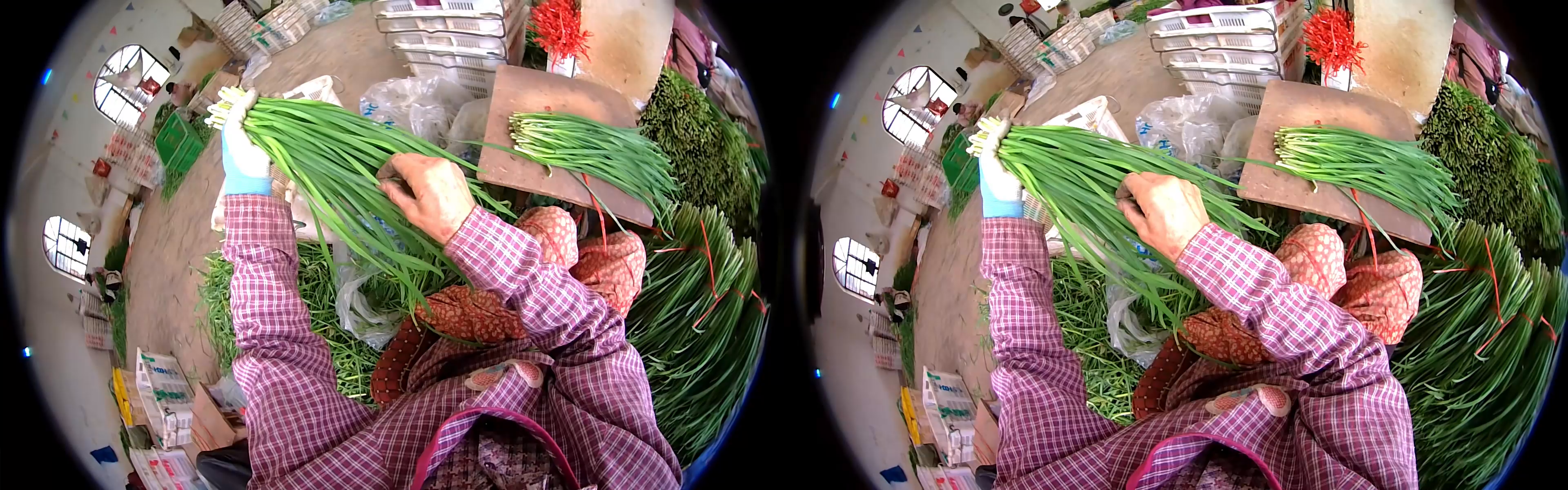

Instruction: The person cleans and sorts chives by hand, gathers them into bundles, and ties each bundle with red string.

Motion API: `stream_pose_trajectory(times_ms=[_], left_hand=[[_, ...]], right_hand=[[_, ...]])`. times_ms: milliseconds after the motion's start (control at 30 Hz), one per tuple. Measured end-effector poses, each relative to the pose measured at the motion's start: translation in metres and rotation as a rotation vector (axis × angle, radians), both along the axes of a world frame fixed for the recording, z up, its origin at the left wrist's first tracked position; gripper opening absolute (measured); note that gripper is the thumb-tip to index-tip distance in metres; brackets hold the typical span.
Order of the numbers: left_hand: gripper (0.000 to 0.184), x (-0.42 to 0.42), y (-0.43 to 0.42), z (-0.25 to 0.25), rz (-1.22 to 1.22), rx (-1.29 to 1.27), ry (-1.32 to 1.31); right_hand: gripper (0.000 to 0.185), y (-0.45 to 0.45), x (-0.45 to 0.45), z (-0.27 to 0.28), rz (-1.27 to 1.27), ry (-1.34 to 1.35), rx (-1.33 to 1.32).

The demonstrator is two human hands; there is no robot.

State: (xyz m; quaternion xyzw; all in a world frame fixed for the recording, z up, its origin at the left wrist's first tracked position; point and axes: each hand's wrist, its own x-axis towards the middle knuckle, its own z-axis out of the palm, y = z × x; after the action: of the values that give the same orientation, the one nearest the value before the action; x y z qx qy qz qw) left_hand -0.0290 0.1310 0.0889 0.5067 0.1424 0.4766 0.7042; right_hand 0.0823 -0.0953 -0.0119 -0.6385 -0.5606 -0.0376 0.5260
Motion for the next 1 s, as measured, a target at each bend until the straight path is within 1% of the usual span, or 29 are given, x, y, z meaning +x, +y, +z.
stream_pose_trajectory(times_ms=[33,100,167,200,233,267,300,333,367,400,433,467,500,533,567,600,633,667,700,767,800,833,867,900,933,967,1000], left_hand=[[0.018,0.001,0.000,0.001,0.009,-0.032,-0.009],[0.016,0.001,0.000,0.001,0.029,0.003,0.017],[0.017,0.001,0.000,0.003,0.054,0.061,0.073],[0.017,0.001,0.003,0.004,0.095,0.076,0.045],[0.019,-0.003,0.005,0.006,0.107,0.118,0.022],[0.019,-0.003,0.004,0.007,0.182,0.228,0.014],[0.019,-0.001,0.001,0.006,0.260,0.335,0.006],[0.021,0.002,-0.012,0.010,0.381,0.446,0.116],[0.019,0.010,-0.048,0.013,0.404,0.495,0.101],[0.018,0.020,-0.064,0.001,0.453,0.586,0.130],[0.019,0.027,-0.084,-0.015,0.277,0.608,0.035],[0.023,0.035,-0.105,-0.028,0.199,0.757,0.150],[0.030,0.043,-0.126,-0.041,0.121,0.912,0.248],[0.036,0.049,-0.136,-0.060,0.432,1.466,0.307],[0.041,0.050,-0.159,-0.070,0.420,1.543,0.386],[0.051,0.052,-0.182,-0.080,0.407,1.623,0.461],[0.055,0.056,-0.203,-0.091,0.315,1.595,0.431],[0.053,0.063,-0.219,-0.112,0.255,1.599,0.362],[0.042,0.066,-0.241,-0.125,0.168,1.626,0.434],[0.025,0.072,-0.283,-0.153,0.098,1.594,0.302],[0.019,0.072,-0.307,-0.167,-0.019,1.564,0.322],[0.013,0.071,-0.330,-0.180,-0.138,1.541,0.339],[0.010,0.068,-0.351,-0.192,-0.256,1.501,0.352],[0.013,0.065,-0.369,-0.206,-0.228,1.534,0.248],[0.015,0.061,-0.383,-0.217,-0.266,1.620,0.268],[0.017,0.058,-0.393,-0.229,-0.302,1.714,0.292],[0.017,0.053,-0.399,-0.233,-0.298,1.749,0.295]], right_hand=[[0.013,0.001,0.001,0.001,-0.041,-0.073,-0.019],[0.011,0.002,0.002,0.001,-0.031,-0.112,-0.024],[0.011,0.000,0.006,-0.006,-0.070,-0.231,-0.203],[0.011,-0.003,0.012,-0.021,-0.054,-0.248,-0.264],[0.011,-0.012,0.018,-0.036,-0.057,-0.250,-0.385],[0.017,-0.024,0.025,-0.048,-0.044,-0.303,-0.461],[0.021,-0.035,0.031,-0.059,-0.006,-0.286,-0.541],[0.028,-0.044,0.033,-0.063,-0.050,-0.305,-0.652],[0.030,-0.050,0.035,-0.069,-0.096,-0.331,-0.698],[0.029,-0.059,0.038,-0.074,-0.145,-0.314,-0.636],[0.027,-0.067,0.044,-0.075,-0.192,-0.303,-0.576],[0.024,-0.075,0.053,-0.077,-0.214,-0.276,-0.537],[0.022,-0.083,0.063,-0.076,-0.239,-0.251,-0.499],[0.025,-0.094,0.072,-0.067,-0.157,-0.066,-0.523],[0.030,-0.105,0.078,-0.063,-0.221,-0.123,-0.509],[0.032,-0.116,0.089,-0.068,-0.239,-0.159,-0.400],[0.033,-0.126,0.099,-0.072,-0.259,-0.194,-0.293],[0.035,-0.139,0.101,-0.061,-0.148,-0.064,-0.247],[0.030,-0.152,0.109,-0.067,-0.121,0.157,-0.248],[0.025,-0.178,0.108,-0.058,-0.207,0.333,-0.359],[0.023,-0.188,0.104,-0.052,-0.232,0.331,-0.345],[0.021,-0.196,0.098,-0.045,-0.278,0.329,-0.383],[0.019,-0.204,0.095,-0.044,-0.264,0.314,-0.373],[0.017,-0.212,0.092,-0.042,-0.248,0.299,-0.365],[0.015,-0.214,0.083,-0.035,-0.255,0.320,-0.364],[0.014,-0.214,0.077,-0.033,-0.255,0.278,-0.347],[0.012,-0.214,0.071,-0.027,-0.213,0.243,-0.375]])
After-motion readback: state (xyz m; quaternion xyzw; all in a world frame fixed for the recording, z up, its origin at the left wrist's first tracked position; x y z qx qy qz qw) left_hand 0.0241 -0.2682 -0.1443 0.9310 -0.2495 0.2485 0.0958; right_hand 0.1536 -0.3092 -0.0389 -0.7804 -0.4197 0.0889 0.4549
